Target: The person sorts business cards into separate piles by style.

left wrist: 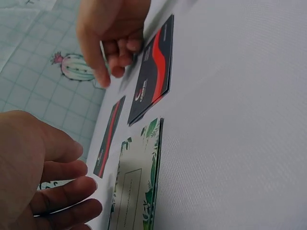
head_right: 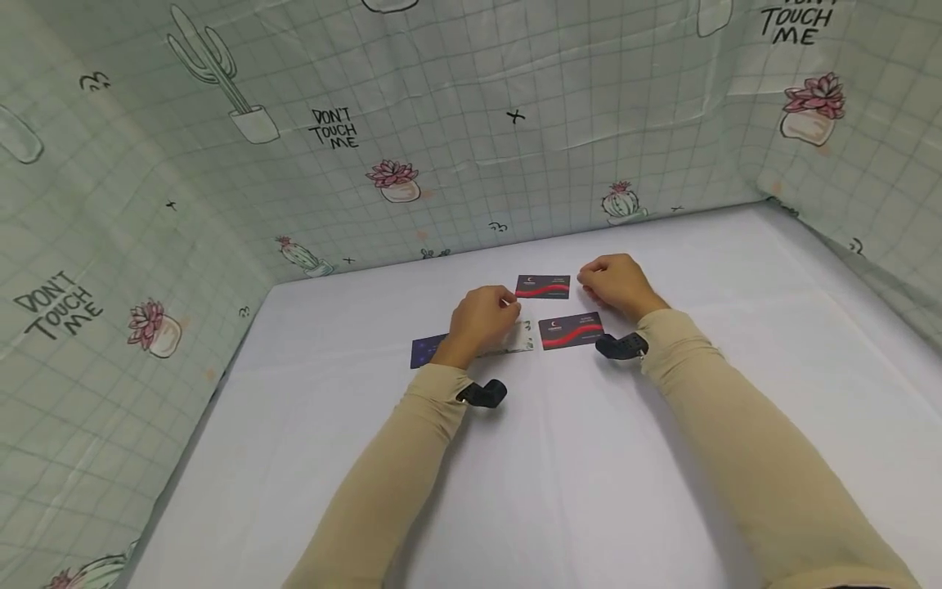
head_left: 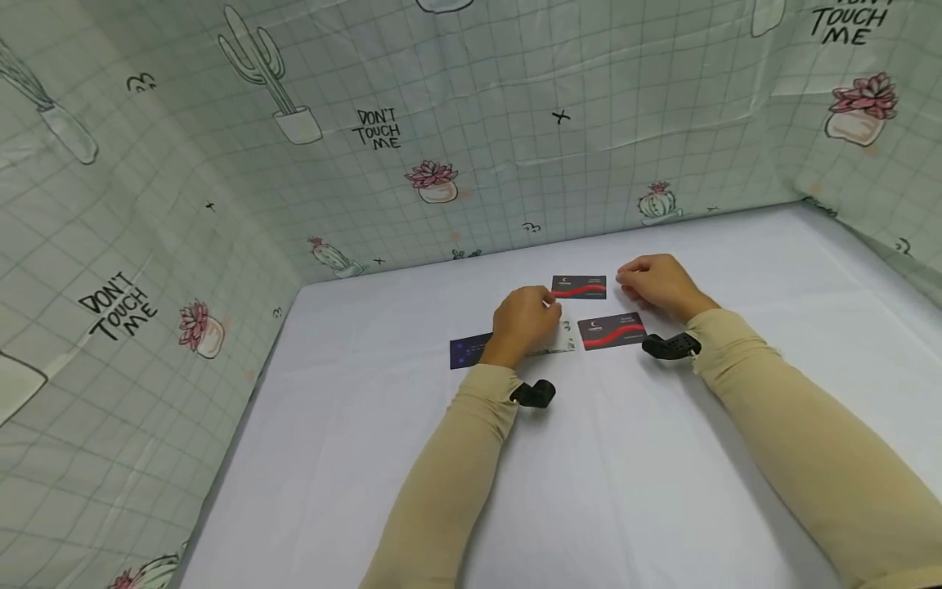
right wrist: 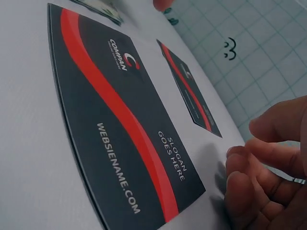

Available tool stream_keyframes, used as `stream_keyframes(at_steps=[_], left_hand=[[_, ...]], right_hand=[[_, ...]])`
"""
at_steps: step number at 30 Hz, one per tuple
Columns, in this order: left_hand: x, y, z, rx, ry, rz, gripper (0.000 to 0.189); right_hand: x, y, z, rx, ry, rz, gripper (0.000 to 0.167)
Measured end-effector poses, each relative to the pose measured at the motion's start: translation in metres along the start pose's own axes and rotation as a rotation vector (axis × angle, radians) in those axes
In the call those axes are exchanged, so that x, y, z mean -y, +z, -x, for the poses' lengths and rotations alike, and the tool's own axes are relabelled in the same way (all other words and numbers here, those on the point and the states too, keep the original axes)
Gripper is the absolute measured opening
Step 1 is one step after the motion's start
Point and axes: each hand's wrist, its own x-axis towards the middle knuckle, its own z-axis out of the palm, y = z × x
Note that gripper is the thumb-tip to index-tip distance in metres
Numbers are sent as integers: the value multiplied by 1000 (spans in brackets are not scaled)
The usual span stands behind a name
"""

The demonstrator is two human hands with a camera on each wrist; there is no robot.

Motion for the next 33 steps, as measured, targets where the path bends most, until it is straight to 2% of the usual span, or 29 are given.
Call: stream_keyframes(at_steps=[5,10,18,23,33], left_hand=[[-2,3,-6,53,-40,-12,30],[-4,6,-12,66,-71,-33,34],[-7,8,-16,89,-79,-99,35],[-7,8,-19,98,-82,-104,33],[-5,11,-21,97,-97,-52,29]], right_hand=[[1,3,-8,18,-8,124,38],[6,4,-13,69,3,198,47],[18,11,-11,116,22,340,61],[21,14,-8,95,-4,413,57],[17,21,-8,62,-48,438,49]])
